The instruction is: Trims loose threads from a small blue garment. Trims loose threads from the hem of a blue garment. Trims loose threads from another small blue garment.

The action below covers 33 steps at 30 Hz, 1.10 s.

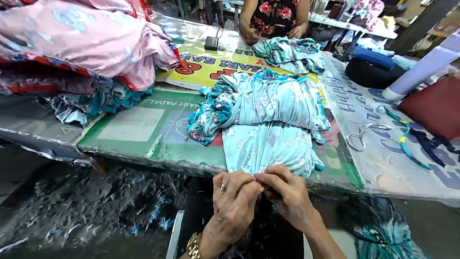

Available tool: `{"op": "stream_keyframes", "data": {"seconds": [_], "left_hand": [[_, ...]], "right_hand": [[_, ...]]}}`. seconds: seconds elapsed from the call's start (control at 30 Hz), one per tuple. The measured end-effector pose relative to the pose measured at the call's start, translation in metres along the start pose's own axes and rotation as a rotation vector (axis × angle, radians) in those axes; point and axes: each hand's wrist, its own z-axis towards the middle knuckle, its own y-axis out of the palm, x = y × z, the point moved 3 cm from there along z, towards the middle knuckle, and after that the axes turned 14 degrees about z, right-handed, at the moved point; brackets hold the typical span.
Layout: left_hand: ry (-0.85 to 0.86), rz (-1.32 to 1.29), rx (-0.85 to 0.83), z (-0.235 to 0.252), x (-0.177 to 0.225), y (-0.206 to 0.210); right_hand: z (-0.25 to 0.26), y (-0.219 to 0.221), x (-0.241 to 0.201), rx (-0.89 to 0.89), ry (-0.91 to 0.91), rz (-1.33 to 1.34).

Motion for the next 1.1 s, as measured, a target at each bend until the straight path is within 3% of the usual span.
{"op": "stream_keyframes", "data": {"seconds": [0.33, 0.53, 0.7, 0.87, 1.1], "left_hand": [[0.075, -0.158, -0.094, -0.002, -0.011, 0.016], [0.106, -0.156, -0.175, -0.002, -0.020, 0.023], [0.089, -0.114, -0.195, -0.007, -0.021, 0.018], [0.104, -0.004, -0.097, -0.024, -0.017, 0.001], [0.039, -0.020, -0.075, -0.030, -0.009, -0.009]], "right_hand": [[-0.013, 0.011, 0.010, 0.097, 0.029, 0.037], [-0.015, 0.009, 0.012, 0.166, 0.123, 0.253], [-0.019, 0.008, -0.004, 0.073, 0.027, -0.031], [-0.023, 0.000, -0.018, -0.020, 0.141, -0.254], [-0.021, -0.010, -0.021, -0.072, 0.079, -0.333]]}}
